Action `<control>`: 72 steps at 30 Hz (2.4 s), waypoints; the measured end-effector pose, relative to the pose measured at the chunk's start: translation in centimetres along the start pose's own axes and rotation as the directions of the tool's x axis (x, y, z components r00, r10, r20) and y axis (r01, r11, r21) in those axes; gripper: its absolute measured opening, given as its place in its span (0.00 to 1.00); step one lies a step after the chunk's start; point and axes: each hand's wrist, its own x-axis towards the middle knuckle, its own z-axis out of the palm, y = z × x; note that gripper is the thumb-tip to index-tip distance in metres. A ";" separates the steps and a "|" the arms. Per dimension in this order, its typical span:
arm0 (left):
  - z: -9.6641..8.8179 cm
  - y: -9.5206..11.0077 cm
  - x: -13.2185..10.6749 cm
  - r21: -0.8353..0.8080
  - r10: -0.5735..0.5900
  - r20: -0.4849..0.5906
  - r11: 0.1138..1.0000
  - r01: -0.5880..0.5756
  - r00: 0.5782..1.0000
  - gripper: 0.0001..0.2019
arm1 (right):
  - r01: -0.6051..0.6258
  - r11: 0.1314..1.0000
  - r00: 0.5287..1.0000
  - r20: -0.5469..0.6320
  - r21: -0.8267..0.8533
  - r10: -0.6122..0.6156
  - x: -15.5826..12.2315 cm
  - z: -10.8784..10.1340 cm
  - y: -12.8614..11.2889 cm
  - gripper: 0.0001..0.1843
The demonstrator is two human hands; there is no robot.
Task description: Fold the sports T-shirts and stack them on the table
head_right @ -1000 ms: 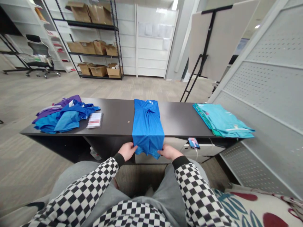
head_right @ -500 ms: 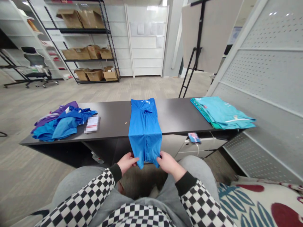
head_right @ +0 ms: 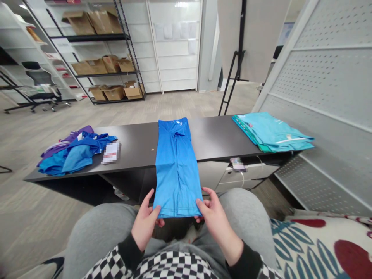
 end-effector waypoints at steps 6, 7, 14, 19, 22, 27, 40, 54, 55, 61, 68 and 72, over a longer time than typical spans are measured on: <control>-2.4 2.7 -3.4 0.238 0.195 0.108 0.947 -0.215 0.975 0.19 | 0.126 0.988 0.987 0.107 -0.085 -0.117 -2.7 -1.5 -2.6 0.26; -2.9 3.0 -3.9 0.297 0.245 0.132 0.915 -0.274 0.960 0.15 | 0.146 0.981 0.984 0.123 -0.129 -0.130 -3.2 -1.9 -3.2 0.26; -6.5 5.1 -5.9 0.520 0.457 0.528 0.492 -0.698 0.716 0.43 | 0.433 0.781 0.884 0.381 -0.451 -0.270 -5.7 -4.4 -4.9 0.29; -7.5 4.8 -5.3 0.534 0.605 0.597 0.191 -0.823 0.528 0.42 | 0.753 0.444 0.658 0.545 -0.486 -0.519 -5.1 -4.8 -4.8 0.31; -7.8 5.0 -5.3 0.528 0.665 0.590 0.111 -0.842 0.458 0.35 | 0.834 0.335 0.542 0.545 -0.438 -0.639 -5.0 -4.8 -5.8 0.31; -7.5 9.6 -5.0 0.529 0.694 0.582 0.073 -0.846 0.424 0.24 | 0.876 0.271 0.466 0.562 -0.398 -0.683 -4.7 -4.7 -10.1 0.29; -1.7 23.7 13.0 0.269 0.653 0.344 0.619 -0.738 0.674 0.16 | 0.633 0.722 0.774 0.241 -0.280 -0.585 12.0 0.9 -20.9 0.23; 5.1 25.0 36.3 -0.292 0.413 0.089 0.881 -0.373 0.906 0.12 | 0.172 0.981 0.951 0.246 0.090 -0.189 35.9 6.8 -23.3 0.16; 5.4 25.0 37.4 -0.305 0.406 0.090 0.880 -0.363 0.909 0.12 | 0.176 0.981 0.952 0.240 0.080 -0.190 37.3 7.0 -23.3 0.15; 4.8 24.2 42.9 0.337 0.452 -0.052 0.847 -0.410 0.891 0.16 | 0.355 0.792 0.922 0.043 -0.497 -0.386 44.0 6.7 -21.6 0.10; 2.5 23.3 41.9 0.839 0.644 0.159 0.311 -0.447 0.748 0.24 | 0.463 0.241 0.779 0.261 -0.853 -0.570 43.9 6.2 -20.6 0.22; 3.4 21.9 38.8 0.793 0.470 0.455 0.173 -0.585 0.756 0.34 | 0.597 0.053 0.714 0.499 -0.801 -0.491 40.7 6.4 -19.9 0.29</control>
